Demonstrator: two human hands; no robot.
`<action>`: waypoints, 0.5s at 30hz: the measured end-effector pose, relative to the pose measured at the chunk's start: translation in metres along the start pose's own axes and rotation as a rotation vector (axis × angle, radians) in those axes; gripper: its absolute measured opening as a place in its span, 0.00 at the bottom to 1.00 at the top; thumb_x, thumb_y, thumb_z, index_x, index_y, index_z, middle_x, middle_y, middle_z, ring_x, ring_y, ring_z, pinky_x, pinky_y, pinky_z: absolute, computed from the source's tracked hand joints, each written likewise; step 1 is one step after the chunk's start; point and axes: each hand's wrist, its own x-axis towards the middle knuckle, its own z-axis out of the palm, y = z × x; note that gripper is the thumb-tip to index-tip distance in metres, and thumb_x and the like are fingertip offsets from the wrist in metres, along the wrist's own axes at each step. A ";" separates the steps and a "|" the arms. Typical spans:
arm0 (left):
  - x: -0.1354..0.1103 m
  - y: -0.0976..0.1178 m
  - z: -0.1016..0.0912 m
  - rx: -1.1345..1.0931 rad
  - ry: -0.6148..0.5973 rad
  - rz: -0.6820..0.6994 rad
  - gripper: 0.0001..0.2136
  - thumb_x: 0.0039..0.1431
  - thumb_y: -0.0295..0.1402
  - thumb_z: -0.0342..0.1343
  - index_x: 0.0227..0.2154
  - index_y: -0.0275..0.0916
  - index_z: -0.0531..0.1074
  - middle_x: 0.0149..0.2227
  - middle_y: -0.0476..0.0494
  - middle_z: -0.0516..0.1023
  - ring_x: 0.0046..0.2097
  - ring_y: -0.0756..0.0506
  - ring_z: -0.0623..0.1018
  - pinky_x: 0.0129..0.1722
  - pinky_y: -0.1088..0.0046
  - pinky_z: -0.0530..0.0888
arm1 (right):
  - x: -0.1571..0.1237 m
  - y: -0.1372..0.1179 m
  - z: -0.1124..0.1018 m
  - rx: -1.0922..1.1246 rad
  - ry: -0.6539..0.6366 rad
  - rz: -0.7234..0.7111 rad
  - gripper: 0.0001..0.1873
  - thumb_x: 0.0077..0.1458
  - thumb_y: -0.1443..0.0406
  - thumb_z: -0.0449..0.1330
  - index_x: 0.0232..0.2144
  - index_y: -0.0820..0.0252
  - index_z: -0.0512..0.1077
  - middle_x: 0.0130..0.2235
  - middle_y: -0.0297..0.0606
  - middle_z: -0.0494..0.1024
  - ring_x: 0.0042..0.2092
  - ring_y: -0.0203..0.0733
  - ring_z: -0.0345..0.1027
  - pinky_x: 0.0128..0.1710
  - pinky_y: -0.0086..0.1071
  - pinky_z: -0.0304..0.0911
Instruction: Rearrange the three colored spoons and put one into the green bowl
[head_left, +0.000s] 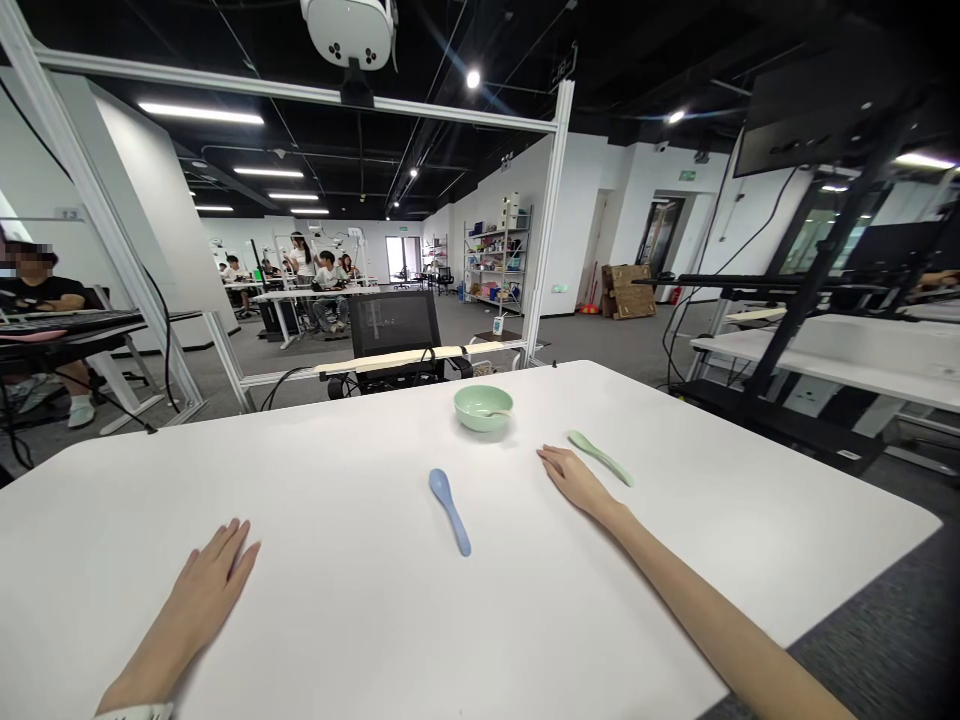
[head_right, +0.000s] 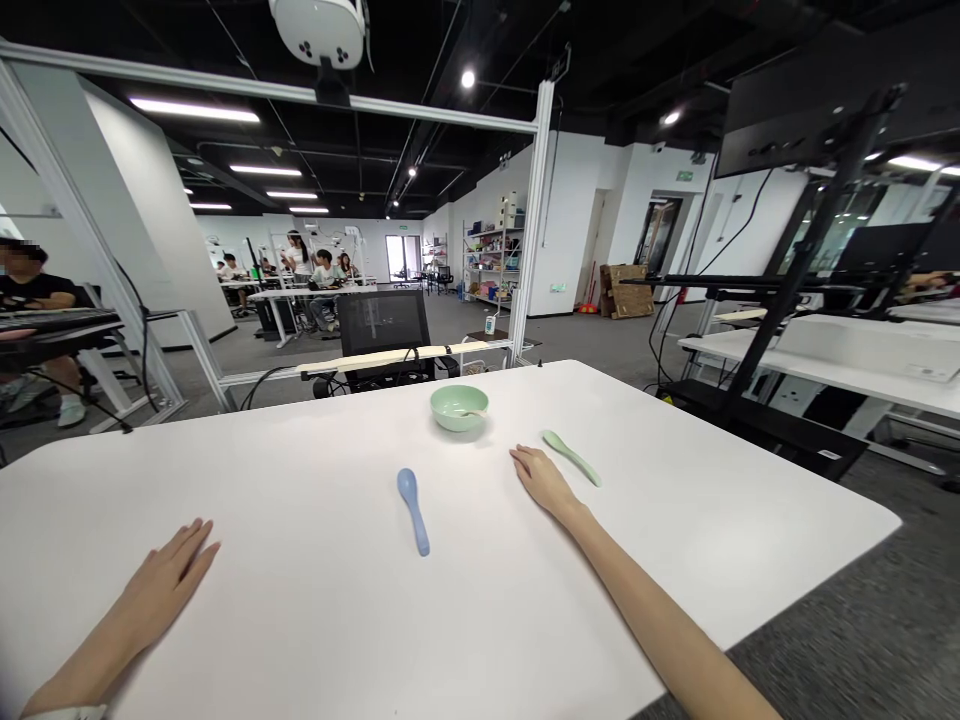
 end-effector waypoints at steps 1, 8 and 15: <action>0.000 -0.001 0.001 -0.005 0.006 0.002 0.37 0.66 0.49 0.34 0.68 0.30 0.66 0.74 0.30 0.64 0.75 0.33 0.61 0.74 0.43 0.58 | 0.000 -0.001 0.000 0.005 0.004 0.005 0.22 0.68 0.67 0.52 0.55 0.63 0.80 0.62 0.53 0.79 0.67 0.54 0.69 0.69 0.46 0.60; -0.001 0.003 0.000 -0.003 0.019 -0.005 0.37 0.65 0.49 0.36 0.68 0.29 0.67 0.73 0.30 0.65 0.75 0.33 0.62 0.74 0.44 0.58 | 0.002 0.000 -0.001 -0.004 0.013 0.029 0.22 0.67 0.67 0.51 0.56 0.65 0.79 0.62 0.54 0.78 0.66 0.54 0.69 0.69 0.45 0.59; -0.004 0.008 -0.005 0.022 -0.016 -0.011 0.39 0.65 0.50 0.33 0.69 0.29 0.64 0.74 0.30 0.63 0.76 0.34 0.60 0.75 0.46 0.57 | 0.061 -0.036 -0.035 -0.022 0.127 -0.019 0.22 0.68 0.67 0.50 0.55 0.63 0.79 0.54 0.50 0.83 0.55 0.51 0.75 0.59 0.41 0.66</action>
